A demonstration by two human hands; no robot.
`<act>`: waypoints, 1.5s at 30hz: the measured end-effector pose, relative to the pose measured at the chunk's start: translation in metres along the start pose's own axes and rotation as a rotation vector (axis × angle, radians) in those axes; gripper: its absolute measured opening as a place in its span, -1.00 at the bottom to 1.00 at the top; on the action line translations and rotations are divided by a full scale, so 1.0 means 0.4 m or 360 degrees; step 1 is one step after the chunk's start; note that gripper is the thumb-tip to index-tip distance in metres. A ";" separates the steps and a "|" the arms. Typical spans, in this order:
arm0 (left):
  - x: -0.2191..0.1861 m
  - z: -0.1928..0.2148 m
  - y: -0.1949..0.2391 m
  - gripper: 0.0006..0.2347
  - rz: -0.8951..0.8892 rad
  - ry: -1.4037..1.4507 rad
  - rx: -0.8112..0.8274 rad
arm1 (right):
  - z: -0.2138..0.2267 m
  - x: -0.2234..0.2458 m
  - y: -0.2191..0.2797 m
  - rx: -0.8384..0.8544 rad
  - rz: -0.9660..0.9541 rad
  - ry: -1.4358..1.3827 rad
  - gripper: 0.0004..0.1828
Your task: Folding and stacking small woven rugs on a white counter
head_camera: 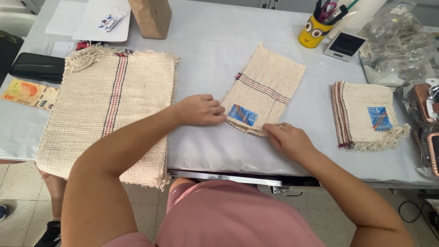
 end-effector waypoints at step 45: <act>0.023 -0.084 -0.041 -0.68 0.2070 0.2482 0.1135 | -0.021 0.029 0.014 -0.0194 0.0215 -0.0067 -0.68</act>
Point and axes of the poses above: each hand's wrist, its own y-axis away from the middle knuckle, its own z-axis out of the back of the hand, x = y × z, the point moved 1 cm from there along -y, towards the middle knuckle, and after that the axes turned 7 degrees about x, right-handed, at the moved point
